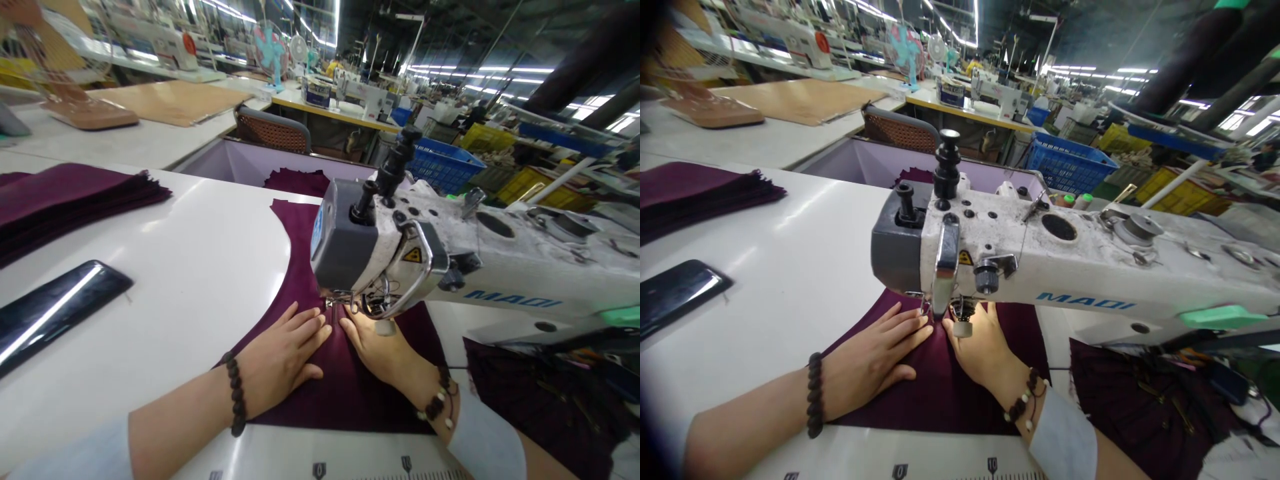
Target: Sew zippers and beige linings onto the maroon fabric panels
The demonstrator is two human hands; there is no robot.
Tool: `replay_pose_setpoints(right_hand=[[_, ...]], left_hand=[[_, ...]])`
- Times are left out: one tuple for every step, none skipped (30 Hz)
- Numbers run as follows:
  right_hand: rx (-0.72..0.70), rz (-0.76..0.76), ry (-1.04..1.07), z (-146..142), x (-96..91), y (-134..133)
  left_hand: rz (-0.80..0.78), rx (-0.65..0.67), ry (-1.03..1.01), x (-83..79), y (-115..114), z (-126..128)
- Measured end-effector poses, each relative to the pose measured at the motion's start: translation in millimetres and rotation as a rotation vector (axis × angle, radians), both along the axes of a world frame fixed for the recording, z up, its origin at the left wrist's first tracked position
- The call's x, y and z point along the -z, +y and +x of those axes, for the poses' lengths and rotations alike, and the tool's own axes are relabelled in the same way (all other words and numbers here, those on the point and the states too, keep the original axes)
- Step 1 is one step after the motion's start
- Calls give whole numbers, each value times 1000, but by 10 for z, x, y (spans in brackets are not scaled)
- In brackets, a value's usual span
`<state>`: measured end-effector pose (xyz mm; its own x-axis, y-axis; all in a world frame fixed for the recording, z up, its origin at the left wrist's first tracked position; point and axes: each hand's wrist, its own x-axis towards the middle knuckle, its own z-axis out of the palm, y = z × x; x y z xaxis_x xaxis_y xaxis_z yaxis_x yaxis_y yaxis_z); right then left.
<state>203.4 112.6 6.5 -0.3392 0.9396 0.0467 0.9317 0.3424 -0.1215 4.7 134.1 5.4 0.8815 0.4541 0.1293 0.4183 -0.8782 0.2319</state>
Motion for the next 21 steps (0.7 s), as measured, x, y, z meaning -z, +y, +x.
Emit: replay_pose_setpoints(right_hand=[[-3, -2, -6, 8, 0, 0], [-4, 1, -7, 15, 2, 0], [-2, 8, -6, 19, 3, 1], [2, 16, -1, 21, 5, 2], [3, 22, 2, 23, 7, 4], [1, 22, -2, 23, 7, 6], [-4, 19, -12, 22, 6, 8], [-7, 14, -28, 22, 3, 11], [-12, 8, -46, 21, -3, 14], [-17, 4, -61, 19, -12, 18], [-17, 1, -71, 17, -23, 24], [-11, -1, -76, 13, -36, 32], [-4, 2, -78, 10, -50, 42], [3, 7, -79, 7, -65, 54], [10, 13, -80, 5, -77, 67], [14, 21, -79, 5, -87, 80], [11, 27, -77, 8, -92, 94], [6, 32, -75, 14, -91, 108], [0, 32, -72, 23, -85, 120], [-10, 29, -72, 34, -74, 130], [-24, 25, -75, 46, -59, 139]], left_hand=[[-3, 1, 1, -2, -1, 2], [-5, 0, 1, -4, -2, 4], [-7, -1, 0, -4, -3, 5], [-9, -4, -2, -2, -3, 5], [-11, -9, -4, 0, -2, 5], [-13, -13, -6, 4, -1, 4], [-17, -17, -8, 8, 2, 3], [-21, -18, -9, 12, 7, 1], [-26, -18, -11, 16, 12, 1], [-31, -18, -14, 18, 18, 1], [-34, -18, -19, 20, 25, 2], [-35, -17, -23, 21, 34, 4], [-34, -17, -25, 20, 44, 7], [-33, -16, -25, 18, 57, 11], [-31, -16, -23, 15, 72, 16], [-30, -16, -22, 12, 90, 21], [-29, -17, -23, 8, 109, 26], [-29, -15, -26, 5, 130, 30], [-29, -11, -32, 3, 151, 35], [-29, -6, -37, 1, 171, 38], [-29, -2, -40, 0, 189, 41]])
